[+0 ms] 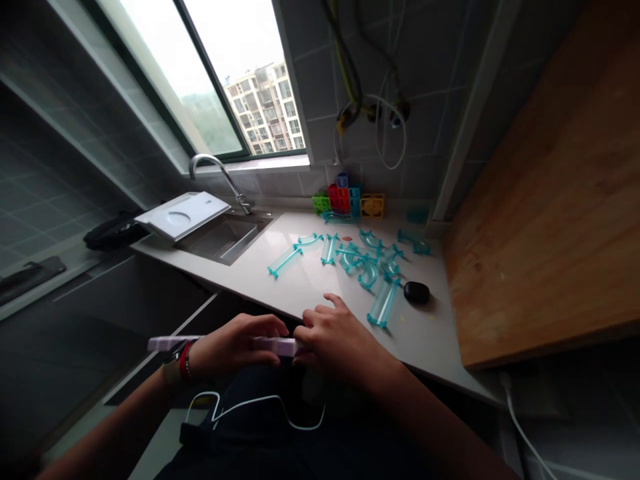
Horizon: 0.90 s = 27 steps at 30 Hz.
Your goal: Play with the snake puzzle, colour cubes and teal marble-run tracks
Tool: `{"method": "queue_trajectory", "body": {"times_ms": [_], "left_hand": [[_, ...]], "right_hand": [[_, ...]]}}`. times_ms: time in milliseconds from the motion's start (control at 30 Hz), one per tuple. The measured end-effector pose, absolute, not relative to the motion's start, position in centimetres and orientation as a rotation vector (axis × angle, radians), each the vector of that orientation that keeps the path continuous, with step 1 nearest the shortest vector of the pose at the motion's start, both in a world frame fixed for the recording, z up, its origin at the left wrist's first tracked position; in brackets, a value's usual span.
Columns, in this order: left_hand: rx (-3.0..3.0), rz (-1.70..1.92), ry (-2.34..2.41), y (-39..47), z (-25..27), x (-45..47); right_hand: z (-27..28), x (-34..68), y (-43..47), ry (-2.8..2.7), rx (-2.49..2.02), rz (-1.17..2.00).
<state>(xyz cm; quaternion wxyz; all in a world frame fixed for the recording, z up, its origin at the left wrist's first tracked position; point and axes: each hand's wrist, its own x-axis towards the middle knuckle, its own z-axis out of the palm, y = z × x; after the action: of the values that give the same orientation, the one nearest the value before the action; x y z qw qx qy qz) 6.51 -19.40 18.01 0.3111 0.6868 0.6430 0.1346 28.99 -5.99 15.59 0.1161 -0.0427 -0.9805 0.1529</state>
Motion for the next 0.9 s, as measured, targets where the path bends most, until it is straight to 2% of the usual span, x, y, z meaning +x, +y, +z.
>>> {"method": "queue_trajectory", "body": {"times_ms": [200,400,733,800,900], "left_hand": [[2.02,0.337,1.762,-21.8,19.7,4.3],[2.197,0.244,1.899,-24.5,17.7,3.3],[1.994,0.634,1.904,-25.5,14.3,4.2],[1.982,0.659,1.849,-25.0,14.1,4.2],[2.042,0.664,1.717,-24.9,13.7,4.1]], "right_hand": [[14.8,27.7,-7.8,-2.829,-0.172,0.608],[14.5,25.7,-12.2,-2.88,-0.456,0.585],[13.8,25.4,-20.9,-2.422,-1.048,0.381],[14.7,25.4,-21.7,-2.385,-1.078,0.443],[17.1,25.8,-21.3,-2.37,-1.173,0.738]]}}
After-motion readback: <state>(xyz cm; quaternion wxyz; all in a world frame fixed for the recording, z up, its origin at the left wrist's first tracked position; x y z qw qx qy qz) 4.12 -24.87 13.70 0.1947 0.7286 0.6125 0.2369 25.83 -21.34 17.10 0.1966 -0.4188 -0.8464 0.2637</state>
